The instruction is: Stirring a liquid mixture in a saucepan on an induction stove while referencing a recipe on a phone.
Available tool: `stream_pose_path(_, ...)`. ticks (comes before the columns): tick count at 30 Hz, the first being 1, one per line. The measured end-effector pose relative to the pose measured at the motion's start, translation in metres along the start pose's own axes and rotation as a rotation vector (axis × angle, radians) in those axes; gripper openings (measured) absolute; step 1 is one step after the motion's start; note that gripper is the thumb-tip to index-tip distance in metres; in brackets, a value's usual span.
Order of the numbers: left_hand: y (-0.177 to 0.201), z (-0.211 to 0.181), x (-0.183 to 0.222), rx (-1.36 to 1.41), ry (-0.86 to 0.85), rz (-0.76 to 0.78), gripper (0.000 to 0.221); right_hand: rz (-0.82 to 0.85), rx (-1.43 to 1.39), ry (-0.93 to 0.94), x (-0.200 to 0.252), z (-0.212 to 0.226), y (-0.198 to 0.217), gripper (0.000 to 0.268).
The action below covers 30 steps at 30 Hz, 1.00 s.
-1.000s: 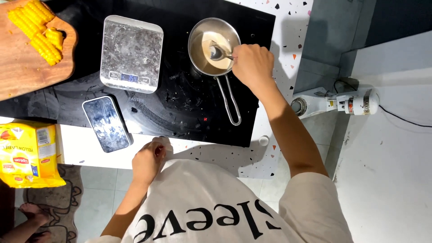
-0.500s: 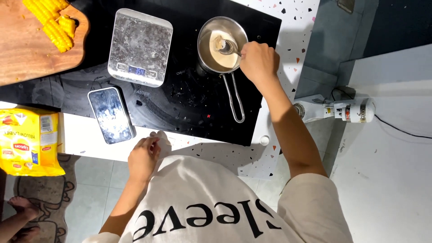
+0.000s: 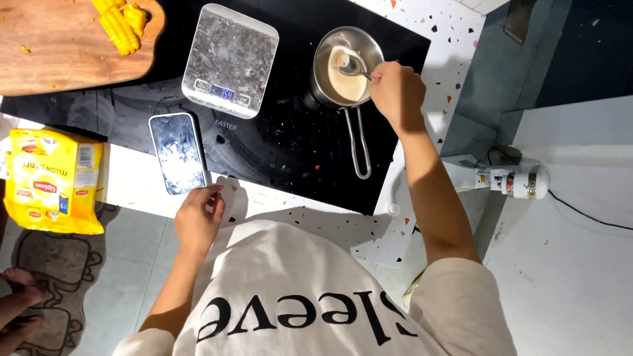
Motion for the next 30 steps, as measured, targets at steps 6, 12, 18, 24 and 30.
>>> stream_pose_path(6,-0.006,0.005,0.003,-0.01,0.032,-0.012,0.026,-0.006,0.024,0.05,-0.003,0.004,0.011,0.022)
stream_pose_path(12,0.008,0.0,0.003,0.054,0.033,-0.096,0.019,0.044,-0.004,-0.069,-0.004,-0.017,-0.009,0.011)
stream_pose_path(18,0.02,0.008,0.004,0.03,0.049,-0.149,0.015,0.107,0.049,-0.197,-0.001,-0.02,-0.012,0.017)
stream_pose_path(24,0.028,0.009,0.002,0.072,0.065,-0.182,0.013,0.08,0.028,-0.181,-0.004,-0.021,-0.019,0.021)
stream_pose_path(30,0.029,-0.001,0.001,0.1,-0.008,-0.206,0.012,-0.033,0.05,-0.192,-0.001,-0.043,-0.049,0.017)
Point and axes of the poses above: each hand's wrist, its own x-axis away from the middle knuckle, its own y-axis out of the back of the hand, z = x × y, the point moved 7 cm from there along -x, towards the middle knuckle, and after that the axes turned 12 degrees about -z, right-handed, at the moved point
